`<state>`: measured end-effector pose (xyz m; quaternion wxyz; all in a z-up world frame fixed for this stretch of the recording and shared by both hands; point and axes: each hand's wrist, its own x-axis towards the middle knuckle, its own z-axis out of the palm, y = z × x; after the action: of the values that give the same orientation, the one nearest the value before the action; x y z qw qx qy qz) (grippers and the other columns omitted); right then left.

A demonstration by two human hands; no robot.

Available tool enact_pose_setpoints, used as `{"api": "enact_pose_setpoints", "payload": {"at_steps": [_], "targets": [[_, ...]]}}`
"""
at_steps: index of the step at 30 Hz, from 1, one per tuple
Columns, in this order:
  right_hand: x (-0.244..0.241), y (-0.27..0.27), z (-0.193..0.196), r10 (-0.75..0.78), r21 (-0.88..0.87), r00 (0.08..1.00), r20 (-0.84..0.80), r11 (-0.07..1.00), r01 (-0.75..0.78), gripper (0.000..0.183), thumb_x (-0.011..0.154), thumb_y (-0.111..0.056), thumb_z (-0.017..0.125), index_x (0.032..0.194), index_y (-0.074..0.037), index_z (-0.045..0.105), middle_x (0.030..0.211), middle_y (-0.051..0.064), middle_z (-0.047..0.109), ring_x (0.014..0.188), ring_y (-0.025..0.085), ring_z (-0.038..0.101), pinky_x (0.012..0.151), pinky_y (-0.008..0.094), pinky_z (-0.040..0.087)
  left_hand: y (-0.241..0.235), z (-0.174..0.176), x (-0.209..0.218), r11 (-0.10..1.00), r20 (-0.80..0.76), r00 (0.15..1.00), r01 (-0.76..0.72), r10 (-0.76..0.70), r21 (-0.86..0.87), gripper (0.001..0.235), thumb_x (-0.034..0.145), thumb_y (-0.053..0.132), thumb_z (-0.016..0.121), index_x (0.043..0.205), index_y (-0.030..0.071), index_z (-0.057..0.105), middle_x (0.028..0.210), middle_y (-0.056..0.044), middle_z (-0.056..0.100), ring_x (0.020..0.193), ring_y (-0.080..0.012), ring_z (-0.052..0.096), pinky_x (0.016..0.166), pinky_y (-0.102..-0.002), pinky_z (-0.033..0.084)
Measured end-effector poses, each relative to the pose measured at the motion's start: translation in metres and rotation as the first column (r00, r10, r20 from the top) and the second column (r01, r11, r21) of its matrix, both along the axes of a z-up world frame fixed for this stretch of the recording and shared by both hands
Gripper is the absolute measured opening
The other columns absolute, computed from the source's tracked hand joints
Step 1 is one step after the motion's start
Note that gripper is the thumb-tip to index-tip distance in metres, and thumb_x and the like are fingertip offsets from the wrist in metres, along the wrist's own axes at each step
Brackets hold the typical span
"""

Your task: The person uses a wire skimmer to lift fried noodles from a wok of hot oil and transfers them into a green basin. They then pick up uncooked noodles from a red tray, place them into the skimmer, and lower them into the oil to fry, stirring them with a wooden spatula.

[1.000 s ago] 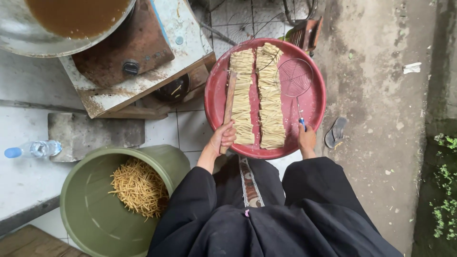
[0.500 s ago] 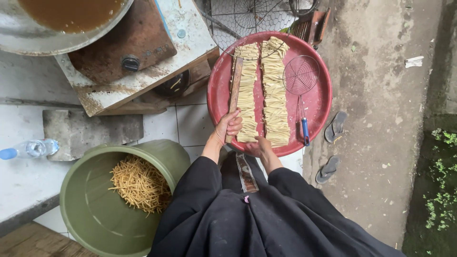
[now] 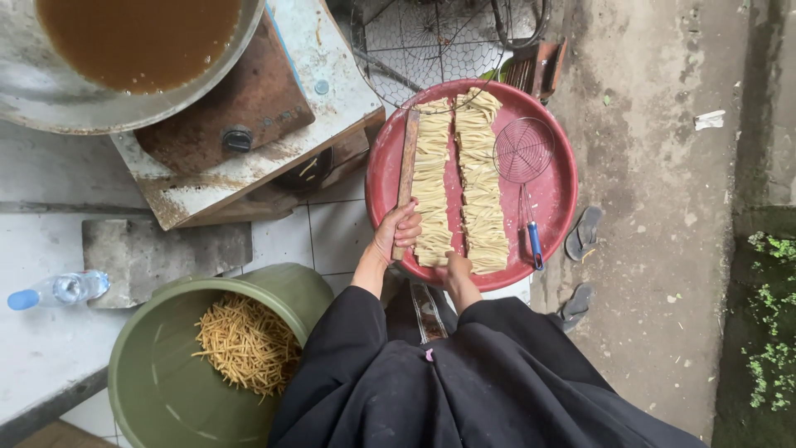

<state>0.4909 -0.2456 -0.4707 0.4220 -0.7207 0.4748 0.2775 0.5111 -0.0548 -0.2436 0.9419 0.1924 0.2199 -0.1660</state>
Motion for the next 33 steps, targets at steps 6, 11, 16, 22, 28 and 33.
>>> {"api": "enact_pose_setpoints", "payload": {"at_steps": [6, 11, 16, 22, 28, 33], "targets": [[0.079, -0.022, 0.139, 0.587, -0.451, 0.292, 0.755, 0.789, -0.418, 0.061, 0.087, -0.01, 0.065, 0.142, 0.006, 0.045, 0.127, 0.028, 0.049, 0.122, 0.045, 0.046, 0.11, 0.055, 0.034, 0.007, -0.002, 0.007, 1.0, 0.003, 1.0, 0.0, 0.0, -0.002, 0.017, 0.103, 0.028, 0.057, 0.114, 0.026, 0.071, 0.056, 0.011, 0.024, 0.038, 0.0017, 0.029, 0.029, -0.01, 0.028], [0.23, -0.022, 0.188, 0.718, -0.606, -0.047, 0.695, 0.55, -0.575, 0.069, 0.081, -0.002, 0.075, 0.143, 0.008, 0.046, 0.128, 0.033, 0.054, 0.12, 0.051, 0.051, 0.106, 0.058, 0.04, 0.001, -0.015, 0.017, 1.0, 0.004, 1.0, -0.018, 0.018, 0.005, 0.018, 0.103, 0.031, 0.058, 0.115, 0.026, 0.07, 0.056, 0.011, 0.025, 0.039, 0.0019, 0.029, 0.029, -0.01, 0.029], [0.336, -0.004, 0.169, 0.915, -0.594, -0.009, 0.404, 0.255, -0.763, 0.085, 0.077, -0.027, 0.084, 0.147, 0.002, 0.045, 0.141, 0.025, 0.05, 0.132, 0.046, 0.048, 0.111, 0.053, 0.043, -0.008, -0.025, 0.023, 0.998, -0.017, 0.998, -0.062, 0.062, 0.003, 0.019, 0.103, 0.03, 0.06, 0.117, 0.024, 0.07, 0.056, 0.01, 0.025, 0.038, 0.0001, 0.029, 0.028, -0.012, 0.028], [0.391, 0.006, 0.111, 0.987, -0.541, -0.052, 0.153, 0.04, -0.84, 0.095, 0.071, -0.027, 0.084, 0.153, -0.005, 0.04, 0.151, 0.017, 0.043, 0.141, 0.041, 0.04, 0.11, 0.058, 0.046, -0.011, -0.027, 0.034, 0.996, -0.07, 0.994, -0.083, 0.081, -0.031, 0.019, 0.102, 0.027, 0.06, 0.117, 0.023, 0.071, 0.056, 0.008, 0.024, 0.037, -0.0018, 0.028, 0.027, -0.014, 0.03], [0.399, 0.018, 0.116, 0.994, -0.475, -0.093, 0.066, -0.05, -0.878, 0.105, 0.071, -0.042, 0.086, 0.156, -0.01, 0.033, 0.154, 0.012, 0.038, 0.146, 0.034, 0.033, 0.113, 0.057, 0.041, -0.013, -0.06, 0.036, 0.995, -0.064, 0.993, -0.101, 0.099, -0.02, 0.023, 0.104, 0.025, 0.058, 0.122, 0.019, 0.069, 0.056, 0.006, 0.025, 0.036, -0.0041, 0.029, 0.025, -0.018, 0.033], [0.416, 0.017, 0.065, 0.985, -0.532, -0.17, -0.006, -0.147, -0.834, 0.098, 0.064, -0.044, 0.091, 0.146, -0.012, 0.048, 0.137, 0.014, 0.04, 0.133, 0.038, 0.04, 0.103, 0.052, 0.052, -0.013, -0.048, 0.033, 0.995, -0.08, 0.993, -0.092, 0.089, -0.026, 0.022, 0.103, 0.024, 0.057, 0.122, 0.018, 0.067, 0.055, 0.006, 0.024, 0.036, -0.0043, 0.029, 0.024, -0.019, 0.033]]}}
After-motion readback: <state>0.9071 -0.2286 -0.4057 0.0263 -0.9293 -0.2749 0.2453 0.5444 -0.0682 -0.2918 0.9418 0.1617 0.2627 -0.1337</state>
